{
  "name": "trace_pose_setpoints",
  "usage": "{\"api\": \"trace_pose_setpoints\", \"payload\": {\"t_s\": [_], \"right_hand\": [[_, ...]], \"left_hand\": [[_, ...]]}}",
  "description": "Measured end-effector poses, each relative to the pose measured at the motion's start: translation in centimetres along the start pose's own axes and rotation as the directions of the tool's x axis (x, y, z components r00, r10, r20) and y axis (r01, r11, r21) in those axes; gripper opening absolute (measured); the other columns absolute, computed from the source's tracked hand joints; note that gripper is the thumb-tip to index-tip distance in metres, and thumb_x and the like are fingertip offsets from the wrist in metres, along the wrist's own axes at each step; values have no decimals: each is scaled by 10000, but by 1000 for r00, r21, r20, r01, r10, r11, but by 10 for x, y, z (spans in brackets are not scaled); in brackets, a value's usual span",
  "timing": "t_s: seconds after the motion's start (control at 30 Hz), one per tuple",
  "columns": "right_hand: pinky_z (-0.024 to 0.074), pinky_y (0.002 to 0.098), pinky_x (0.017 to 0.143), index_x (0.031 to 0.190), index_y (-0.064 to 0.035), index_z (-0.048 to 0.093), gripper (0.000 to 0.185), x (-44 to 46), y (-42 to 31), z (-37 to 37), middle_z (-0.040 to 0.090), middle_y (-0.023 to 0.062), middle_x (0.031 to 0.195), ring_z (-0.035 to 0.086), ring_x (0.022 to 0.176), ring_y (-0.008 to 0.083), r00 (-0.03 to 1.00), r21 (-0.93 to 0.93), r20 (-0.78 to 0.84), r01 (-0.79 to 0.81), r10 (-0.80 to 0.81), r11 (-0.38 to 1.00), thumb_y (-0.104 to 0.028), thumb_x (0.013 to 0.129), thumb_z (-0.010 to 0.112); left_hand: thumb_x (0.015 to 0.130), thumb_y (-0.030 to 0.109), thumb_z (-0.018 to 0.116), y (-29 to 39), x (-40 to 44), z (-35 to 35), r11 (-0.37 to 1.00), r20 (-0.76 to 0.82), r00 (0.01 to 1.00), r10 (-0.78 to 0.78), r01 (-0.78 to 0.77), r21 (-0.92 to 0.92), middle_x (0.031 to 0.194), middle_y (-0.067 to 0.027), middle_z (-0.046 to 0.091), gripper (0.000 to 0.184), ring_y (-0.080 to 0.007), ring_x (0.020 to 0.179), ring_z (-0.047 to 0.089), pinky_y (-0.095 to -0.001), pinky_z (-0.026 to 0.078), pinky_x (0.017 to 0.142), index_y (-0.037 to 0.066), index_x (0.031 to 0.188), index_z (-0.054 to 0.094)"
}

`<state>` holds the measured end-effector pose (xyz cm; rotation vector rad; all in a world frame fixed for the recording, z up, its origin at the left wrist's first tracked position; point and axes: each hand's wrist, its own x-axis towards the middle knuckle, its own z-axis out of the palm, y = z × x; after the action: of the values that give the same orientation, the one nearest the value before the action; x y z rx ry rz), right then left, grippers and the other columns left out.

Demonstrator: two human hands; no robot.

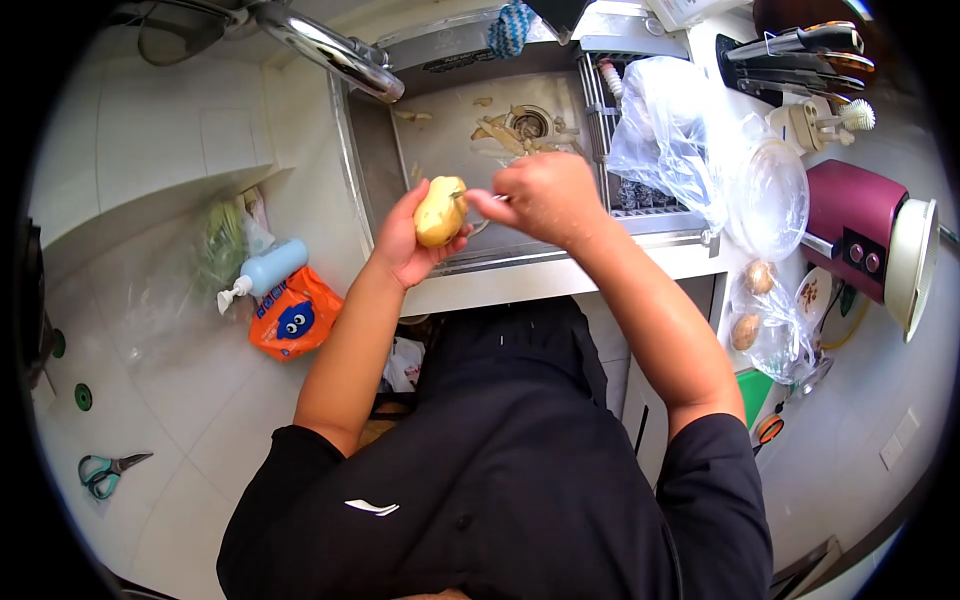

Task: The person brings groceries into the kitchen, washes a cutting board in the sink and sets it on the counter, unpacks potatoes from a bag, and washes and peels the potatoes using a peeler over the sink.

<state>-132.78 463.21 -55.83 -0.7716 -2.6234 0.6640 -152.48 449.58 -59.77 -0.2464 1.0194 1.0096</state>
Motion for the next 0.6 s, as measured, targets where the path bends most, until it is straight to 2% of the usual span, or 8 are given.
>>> {"api": "trace_pose_setpoints", "payload": {"t_s": [0.13, 0.23, 0.33, 0.4, 0.47, 0.53, 0.57, 0.6], "right_hand": [[459, 397, 491, 538, -137, 573, 478, 9, -17, 6, 548, 43, 532, 594, 505, 264, 991, 8, -13, 131, -131, 991, -456, 826, 781], [479, 412, 499, 552, -147, 608, 522, 10, -6, 10, 597, 56, 562, 626, 537, 281, 973, 46, 50, 221, -223, 974, -556, 863, 701], [497, 420, 513, 603, -144, 672, 494, 3, 32, 10, 621, 60, 584, 658, 577, 289, 970, -22, 152, 197, -191, 980, -561, 868, 693], [527, 433, 541, 684, -142, 736, 475, -4, 69, 4, 671, 77, 634, 696, 628, 299, 915, -413, 359, -23, 186, 910, -565, 889, 673], [548, 442, 568, 743, -142, 762, 464, -15, 90, -1, 718, 100, 707, 720, 679, 311, 748, -550, 482, -147, 456, 822, -563, 907, 656], [553, 438, 572, 715, -145, 758, 493, -20, 80, -3, 716, 114, 694, 717, 666, 314, 780, -530, 440, -175, 445, 830, -578, 917, 638], [544, 439, 560, 684, -141, 743, 515, -15, 62, -11, 694, 110, 654, 704, 638, 318, 831, -467, 380, -206, 406, 860, -586, 919, 632], [536, 440, 548, 652, -138, 728, 539, -11, 46, -13, 672, 106, 615, 691, 611, 323, 875, -400, 310, -235, 372, 886, -593, 922, 625]], "left_hand": [[1054, 476, 491, 1, -2, 13, 990, -73, 994, 79, -70, 120, 1079, -77, 675, 424, -233, 886, 692, -379, 577, 731, 125, 1276, 574], [1055, 465, 494, 0, -5, 15, 996, -1, 1000, 9, -9, 93, 1075, -62, 675, 398, -215, 854, 688, -356, 557, 657, 145, 1281, 565], [1055, 438, 494, -2, -19, 10, 969, 69, 996, 56, -71, 236, 1072, -75, 673, 399, -225, 839, 694, -349, 549, 596, 129, 1298, 560], [1060, 409, 491, 4, -29, -2, 978, 180, 982, -60, 22, 205, 1072, -93, 673, 393, -255, 829, 701, -343, 538, 548, 124, 1323, 552], [1068, 408, 467, 3, -29, -4, 986, 216, 974, -73, 38, 163, 1081, -117, 669, 423, -293, 856, 705, -355, 570, 596, 82, 1324, 552], [1064, 438, 457, 0, -24, 2, 986, 97, 993, -69, 83, -146, 1081, -130, 684, 475, -294, 867, 711, -345, 598, 635, 40, 1296, 573], [1065, 445, 439, 0, -18, -3, 981, 87, 995, -55, 70, -180, 1088, -134, 681, 503, -299, 905, 702, -382, 620, 716, 1, 1251, 585], [1065, 445, 439, -2, -13, -6, 980, 84, 995, -53, 67, -185, 1088, -134, 681, 503, -299, 905, 702, -382, 620, 716, 1, 1251, 585]]}}
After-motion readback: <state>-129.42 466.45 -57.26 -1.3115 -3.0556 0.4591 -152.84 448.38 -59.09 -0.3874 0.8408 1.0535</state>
